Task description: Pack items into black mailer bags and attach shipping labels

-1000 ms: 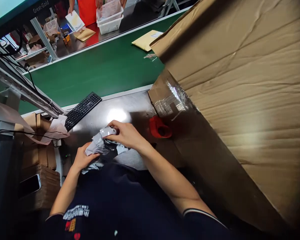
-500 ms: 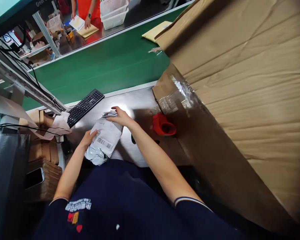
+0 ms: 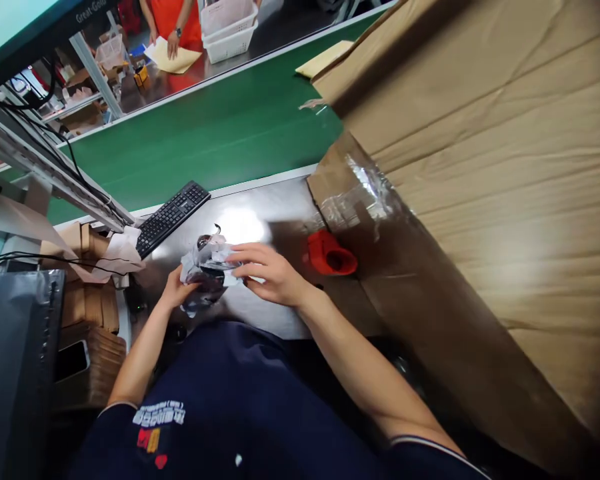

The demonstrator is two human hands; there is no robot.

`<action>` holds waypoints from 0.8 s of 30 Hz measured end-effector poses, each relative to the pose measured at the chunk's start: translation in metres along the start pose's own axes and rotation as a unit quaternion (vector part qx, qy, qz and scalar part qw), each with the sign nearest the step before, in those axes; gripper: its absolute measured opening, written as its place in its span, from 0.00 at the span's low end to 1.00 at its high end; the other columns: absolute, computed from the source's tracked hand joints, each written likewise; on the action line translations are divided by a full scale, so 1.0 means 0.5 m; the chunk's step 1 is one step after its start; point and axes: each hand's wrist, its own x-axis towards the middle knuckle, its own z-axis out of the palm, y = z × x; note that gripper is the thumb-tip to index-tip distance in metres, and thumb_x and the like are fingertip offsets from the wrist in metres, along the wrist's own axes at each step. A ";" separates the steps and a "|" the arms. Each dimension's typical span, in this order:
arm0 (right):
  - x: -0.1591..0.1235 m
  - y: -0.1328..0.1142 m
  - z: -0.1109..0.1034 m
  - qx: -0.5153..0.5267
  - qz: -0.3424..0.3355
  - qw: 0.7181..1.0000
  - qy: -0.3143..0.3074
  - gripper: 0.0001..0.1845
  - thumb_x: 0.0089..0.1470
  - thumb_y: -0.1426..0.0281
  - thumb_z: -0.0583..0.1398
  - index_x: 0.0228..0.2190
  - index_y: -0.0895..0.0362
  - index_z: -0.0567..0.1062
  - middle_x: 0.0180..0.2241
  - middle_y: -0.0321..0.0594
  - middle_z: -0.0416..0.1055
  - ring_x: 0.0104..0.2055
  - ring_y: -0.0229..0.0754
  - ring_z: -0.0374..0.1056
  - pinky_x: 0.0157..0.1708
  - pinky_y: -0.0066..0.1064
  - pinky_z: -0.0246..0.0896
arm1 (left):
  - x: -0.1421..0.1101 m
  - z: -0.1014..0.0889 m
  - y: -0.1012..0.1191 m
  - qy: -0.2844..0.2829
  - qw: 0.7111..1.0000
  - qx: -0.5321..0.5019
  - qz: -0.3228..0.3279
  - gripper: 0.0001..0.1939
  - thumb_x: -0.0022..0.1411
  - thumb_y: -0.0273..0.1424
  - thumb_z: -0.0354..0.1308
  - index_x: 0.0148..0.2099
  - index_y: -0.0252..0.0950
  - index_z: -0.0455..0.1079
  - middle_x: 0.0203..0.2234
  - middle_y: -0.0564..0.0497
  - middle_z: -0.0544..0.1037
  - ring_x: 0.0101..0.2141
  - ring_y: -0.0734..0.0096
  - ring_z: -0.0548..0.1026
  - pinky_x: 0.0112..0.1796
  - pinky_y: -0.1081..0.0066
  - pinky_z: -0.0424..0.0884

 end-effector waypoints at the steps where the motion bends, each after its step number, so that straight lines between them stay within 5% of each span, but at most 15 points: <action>1: -0.008 -0.014 -0.013 -0.040 -0.025 0.999 -0.004 0.09 0.59 0.73 0.61 0.39 0.47 0.79 0.45 0.41 0.81 0.56 0.50 0.72 0.55 0.50 0.71 | -0.007 -0.001 0.002 0.002 1.000 0.010 0.002 0.21 0.51 0.38 0.71 0.45 0.33 0.77 0.39 0.43 0.84 0.40 0.58 0.80 0.46 0.57 0.77; 6: -0.024 -0.078 -0.046 -0.171 -0.113 0.979 -0.006 0.11 0.60 0.75 0.61 0.41 0.47 0.77 0.38 0.35 0.82 0.47 0.45 0.76 0.52 0.44 0.68 | -0.038 0.003 0.009 0.002 0.997 0.062 0.045 0.19 0.55 0.31 0.65 0.50 0.35 0.77 0.43 0.44 0.83 0.43 0.59 0.81 0.48 0.58 0.77; 11: -0.038 -0.104 -0.041 -0.151 -0.049 0.985 -0.061 0.16 0.59 0.76 0.58 0.45 0.49 0.77 0.38 0.37 0.80 0.44 0.45 0.73 0.46 0.40 0.66 | -0.057 -0.001 -0.003 0.063 0.979 0.127 0.145 0.15 0.59 0.32 0.61 0.47 0.33 0.78 0.42 0.42 0.83 0.44 0.55 0.81 0.47 0.57 0.78; 17: -0.049 -0.074 -0.005 -0.207 0.017 0.978 -0.033 0.35 0.57 0.76 0.58 0.65 0.47 0.67 0.49 0.45 0.77 0.48 0.50 0.71 0.51 0.46 0.68 | -0.063 -0.010 -0.014 0.047 0.959 0.158 0.231 0.15 0.63 0.34 0.58 0.49 0.34 0.78 0.46 0.40 0.83 0.46 0.55 0.81 0.47 0.58 0.79; 24: -0.025 -0.073 0.030 -0.117 -0.083 0.989 -0.044 0.33 0.60 0.74 0.59 0.65 0.51 0.66 0.60 0.50 0.72 0.64 0.53 0.64 0.62 0.51 0.64 | -0.066 -0.008 -0.014 0.056 0.965 0.138 0.214 0.18 0.61 0.37 0.61 0.52 0.37 0.77 0.49 0.41 0.83 0.49 0.56 0.81 0.50 0.55 0.79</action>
